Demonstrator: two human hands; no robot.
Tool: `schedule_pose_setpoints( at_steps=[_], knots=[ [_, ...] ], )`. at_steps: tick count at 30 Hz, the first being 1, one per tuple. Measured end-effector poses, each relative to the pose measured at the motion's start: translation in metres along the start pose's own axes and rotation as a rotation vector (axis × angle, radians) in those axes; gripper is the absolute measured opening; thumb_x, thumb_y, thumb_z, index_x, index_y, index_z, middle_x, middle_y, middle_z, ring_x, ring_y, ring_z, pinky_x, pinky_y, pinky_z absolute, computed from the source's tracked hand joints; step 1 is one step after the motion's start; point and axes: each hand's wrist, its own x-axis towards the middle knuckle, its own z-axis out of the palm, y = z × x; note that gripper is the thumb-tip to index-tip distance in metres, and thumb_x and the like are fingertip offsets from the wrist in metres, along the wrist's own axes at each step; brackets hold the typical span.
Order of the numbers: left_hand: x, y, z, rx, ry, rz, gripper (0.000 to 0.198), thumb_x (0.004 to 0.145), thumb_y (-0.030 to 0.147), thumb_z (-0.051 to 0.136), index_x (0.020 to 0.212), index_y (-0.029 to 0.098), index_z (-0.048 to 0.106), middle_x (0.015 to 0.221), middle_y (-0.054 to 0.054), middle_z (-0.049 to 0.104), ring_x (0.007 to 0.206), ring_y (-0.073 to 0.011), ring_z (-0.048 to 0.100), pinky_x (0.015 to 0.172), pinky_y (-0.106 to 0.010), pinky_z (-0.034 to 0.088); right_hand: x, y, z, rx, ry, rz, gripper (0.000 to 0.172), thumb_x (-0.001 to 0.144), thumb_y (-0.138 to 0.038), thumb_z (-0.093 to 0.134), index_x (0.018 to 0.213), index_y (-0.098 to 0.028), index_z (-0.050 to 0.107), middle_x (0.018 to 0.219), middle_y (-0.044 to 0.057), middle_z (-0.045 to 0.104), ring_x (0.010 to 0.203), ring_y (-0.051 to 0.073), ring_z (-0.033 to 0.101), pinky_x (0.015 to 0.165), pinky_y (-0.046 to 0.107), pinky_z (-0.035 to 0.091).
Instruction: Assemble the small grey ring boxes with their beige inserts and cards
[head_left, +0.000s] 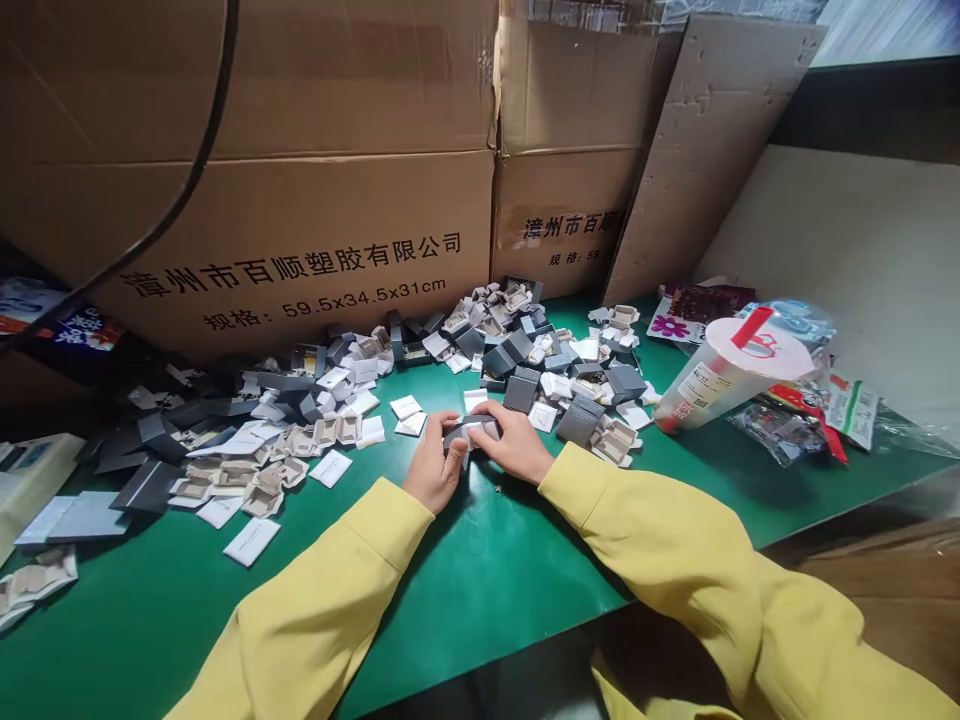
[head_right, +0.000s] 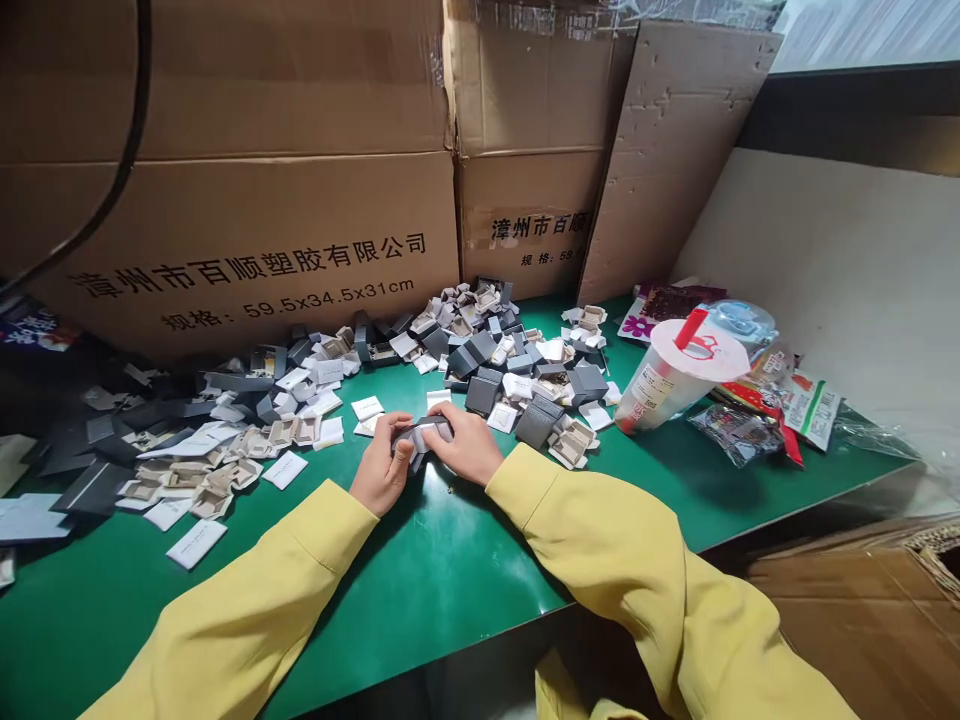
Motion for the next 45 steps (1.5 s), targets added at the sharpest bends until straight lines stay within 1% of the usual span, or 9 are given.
schedule_pose_setpoints(
  at_steps=[10,13,18,22,27,34,40,43,45],
  knots=[
    [-0.007,0.006,0.006,0.099,0.018,-0.004,0.042,0.086,0.053,0.029,0.104,0.017,0.041,0.098,-0.01,0.056,0.09,-0.0213,0.058,0.075,-0.035,0.046,0.0,0.001,0.001,0.042,0.016,0.084,0.016,0.074,-0.031,0.052,0.083,-0.02,0.059,0.072,-0.002,0.061,0.064,0.012,0.053,0.063,0.022,0.04],
    [-0.006,0.006,0.005,0.118,0.023,0.01,0.04,0.085,0.052,0.03,0.101,0.017,0.042,0.098,-0.009,0.055,0.09,-0.0211,0.058,0.077,-0.035,0.046,0.002,0.003,0.001,0.042,0.003,0.065,0.016,0.076,-0.031,0.052,0.085,-0.02,0.06,0.075,-0.002,0.062,0.066,0.012,0.054,0.065,0.022,0.04],
    [-0.003,0.007,0.003,0.08,0.037,-0.037,0.04,0.083,0.05,0.036,0.104,0.017,0.039,0.098,-0.009,0.054,0.09,-0.0212,0.057,0.077,-0.035,0.045,0.004,0.007,-0.004,0.034,-0.074,-0.046,0.023,0.079,-0.032,0.05,0.096,-0.02,0.058,0.089,0.0,0.063,0.077,0.014,0.057,0.072,0.024,0.041],
    [-0.003,0.008,0.001,0.042,0.041,-0.057,0.039,0.083,0.048,0.037,0.106,0.017,0.038,0.102,-0.011,0.054,0.092,-0.0217,0.056,0.078,-0.036,0.045,0.004,0.005,-0.006,0.02,-0.08,-0.046,0.024,0.082,-0.033,0.047,0.1,-0.02,0.057,0.092,0.001,0.064,0.077,0.014,0.058,0.072,0.024,0.042],
    [-0.003,0.007,0.0,0.025,0.007,-0.072,0.04,0.083,0.049,0.037,0.109,0.018,0.038,0.103,-0.011,0.054,0.096,-0.023,0.055,0.079,-0.038,0.046,0.002,0.003,-0.005,-0.017,-0.061,-0.036,0.024,0.08,-0.035,0.05,0.098,-0.021,0.058,0.087,0.0,0.065,0.074,0.014,0.059,0.07,0.023,0.042],
    [-0.005,0.006,0.0,0.047,0.021,-0.01,0.045,0.082,0.053,0.036,0.107,0.016,0.04,0.102,-0.012,0.055,0.096,-0.0235,0.057,0.082,-0.038,0.047,-0.001,-0.002,-0.002,-0.035,-0.02,-0.01,0.018,0.08,-0.033,0.049,0.088,-0.021,0.06,0.077,-0.001,0.063,0.069,0.013,0.057,0.066,0.023,0.042],
    [-0.003,0.003,-0.004,0.055,0.09,-0.057,0.054,0.078,0.061,0.036,0.108,0.016,0.04,0.1,-0.012,0.055,0.095,-0.0246,0.057,0.076,-0.038,0.048,0.001,0.003,0.002,0.049,-0.059,-0.075,0.025,0.082,-0.036,0.048,0.102,-0.022,0.056,0.09,0.001,0.064,0.078,0.014,0.059,0.072,0.025,0.044],
    [-0.002,0.0,-0.008,0.064,0.144,-0.085,0.056,0.077,0.063,0.034,0.106,0.016,0.041,0.097,-0.011,0.055,0.091,-0.0244,0.058,0.076,-0.039,0.048,0.001,0.005,0.003,0.117,-0.072,-0.001,0.032,0.085,-0.038,0.044,0.113,-0.023,0.049,0.08,0.0,0.063,0.066,0.013,0.059,0.063,0.024,0.046],
    [-0.002,-0.003,-0.01,0.078,0.15,-0.115,0.055,0.077,0.064,0.033,0.104,0.016,0.041,0.095,-0.011,0.055,0.088,-0.0242,0.058,0.075,-0.039,0.048,0.001,0.006,0.005,0.159,-0.081,0.054,0.032,0.086,-0.039,0.042,0.113,-0.024,0.048,0.074,-0.001,0.061,0.059,0.012,0.058,0.058,0.023,0.046]
  ],
)
